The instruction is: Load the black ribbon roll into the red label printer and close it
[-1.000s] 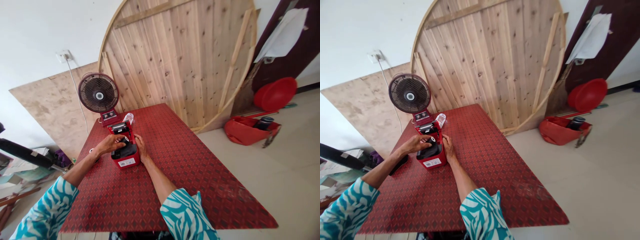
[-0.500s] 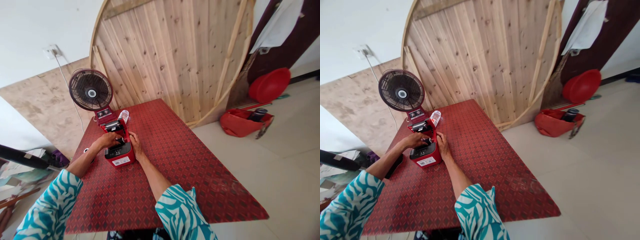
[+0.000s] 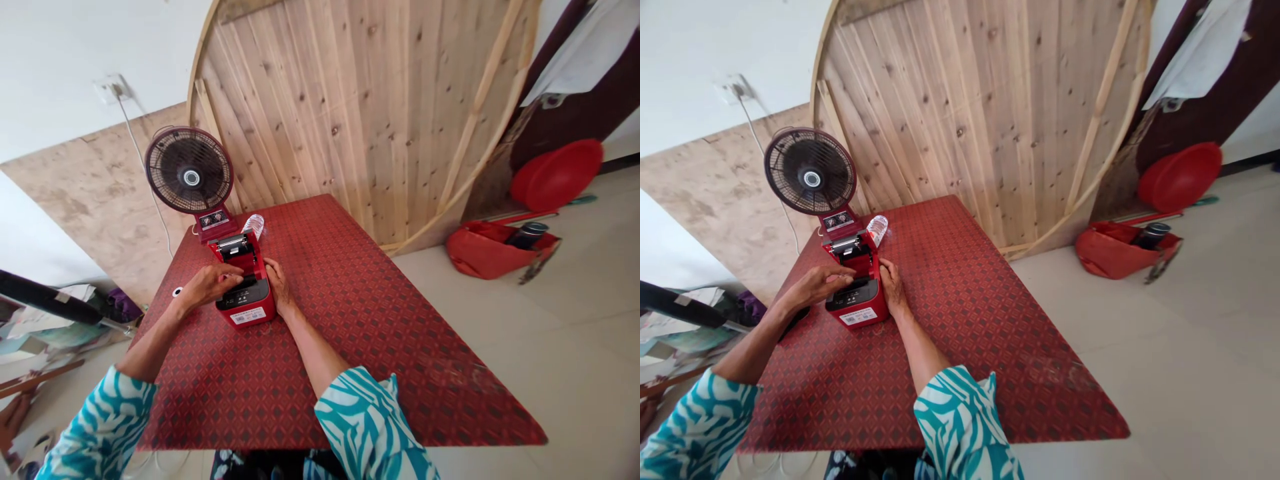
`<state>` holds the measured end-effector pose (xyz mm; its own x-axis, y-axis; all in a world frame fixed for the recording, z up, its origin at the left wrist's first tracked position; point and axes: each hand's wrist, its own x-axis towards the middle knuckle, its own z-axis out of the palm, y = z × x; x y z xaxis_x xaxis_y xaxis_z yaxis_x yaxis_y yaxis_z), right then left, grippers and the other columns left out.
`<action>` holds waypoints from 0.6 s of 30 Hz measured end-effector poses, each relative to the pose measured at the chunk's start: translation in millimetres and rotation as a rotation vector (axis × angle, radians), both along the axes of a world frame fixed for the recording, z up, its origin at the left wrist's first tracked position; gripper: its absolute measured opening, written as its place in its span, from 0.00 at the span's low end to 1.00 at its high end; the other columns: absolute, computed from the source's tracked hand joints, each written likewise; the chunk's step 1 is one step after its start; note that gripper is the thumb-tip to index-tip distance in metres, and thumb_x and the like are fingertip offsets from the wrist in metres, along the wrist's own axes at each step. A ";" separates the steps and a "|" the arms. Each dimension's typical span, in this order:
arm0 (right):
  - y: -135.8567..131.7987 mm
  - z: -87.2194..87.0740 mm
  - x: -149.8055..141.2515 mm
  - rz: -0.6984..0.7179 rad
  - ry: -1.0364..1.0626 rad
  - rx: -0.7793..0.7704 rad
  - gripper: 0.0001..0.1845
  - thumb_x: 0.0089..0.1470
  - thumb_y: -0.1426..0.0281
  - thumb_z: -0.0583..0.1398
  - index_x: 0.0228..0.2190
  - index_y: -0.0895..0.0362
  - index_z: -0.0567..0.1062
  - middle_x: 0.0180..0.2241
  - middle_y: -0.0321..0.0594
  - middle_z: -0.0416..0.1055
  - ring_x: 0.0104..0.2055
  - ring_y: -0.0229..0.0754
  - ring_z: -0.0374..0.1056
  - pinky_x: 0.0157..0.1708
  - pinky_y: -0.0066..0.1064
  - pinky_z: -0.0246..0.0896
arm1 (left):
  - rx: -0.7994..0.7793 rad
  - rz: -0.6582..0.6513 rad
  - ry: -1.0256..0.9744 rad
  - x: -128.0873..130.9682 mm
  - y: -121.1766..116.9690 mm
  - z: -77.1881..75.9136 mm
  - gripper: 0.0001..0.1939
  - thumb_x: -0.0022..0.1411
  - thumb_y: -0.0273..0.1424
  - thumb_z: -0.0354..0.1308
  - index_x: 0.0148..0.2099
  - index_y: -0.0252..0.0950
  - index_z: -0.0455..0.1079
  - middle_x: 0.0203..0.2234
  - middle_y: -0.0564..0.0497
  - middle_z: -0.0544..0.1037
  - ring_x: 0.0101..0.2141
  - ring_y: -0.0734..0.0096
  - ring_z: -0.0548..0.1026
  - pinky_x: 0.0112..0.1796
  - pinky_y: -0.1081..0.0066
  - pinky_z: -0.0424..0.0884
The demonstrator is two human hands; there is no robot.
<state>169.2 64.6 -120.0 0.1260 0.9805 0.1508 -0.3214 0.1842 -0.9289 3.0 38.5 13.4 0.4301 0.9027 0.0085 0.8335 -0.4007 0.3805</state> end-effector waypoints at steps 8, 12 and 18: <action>4.8 -6.4 -1.7 -0.001 0.008 -0.003 0.20 0.53 0.56 0.55 0.45 0.49 0.75 0.49 0.37 0.72 0.54 0.44 0.65 0.58 0.39 0.54 | 0.010 0.018 -0.079 4.2 -30.1 -8.2 0.19 0.63 0.39 0.51 0.49 0.38 0.76 0.43 0.48 0.81 0.41 0.62 0.78 0.44 0.68 0.71; 4.6 -5.8 -1.6 -0.002 0.003 -0.015 0.21 0.53 0.56 0.55 0.45 0.50 0.75 0.49 0.37 0.72 0.54 0.44 0.65 0.58 0.39 0.54 | 0.047 0.095 -0.107 4.0 -26.8 -10.6 0.16 0.64 0.38 0.50 0.44 0.39 0.77 0.36 0.51 0.82 0.34 0.65 0.79 0.40 0.70 0.72; 6.0 -7.9 -2.5 0.011 0.016 -0.018 0.21 0.53 0.56 0.55 0.45 0.49 0.74 0.49 0.37 0.72 0.54 0.45 0.65 0.58 0.40 0.54 | 0.346 -0.036 -0.089 7.6 -35.7 -20.5 0.13 0.66 0.34 0.50 0.41 0.38 0.76 0.36 0.48 0.82 0.38 0.65 0.78 0.47 0.64 0.67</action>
<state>166.8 70.6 -127.9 0.1173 0.9844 0.1308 -0.3383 0.1635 -0.9267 10.6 2.8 -7.1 0.4457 0.8239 0.3502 0.7859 -0.5474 0.2877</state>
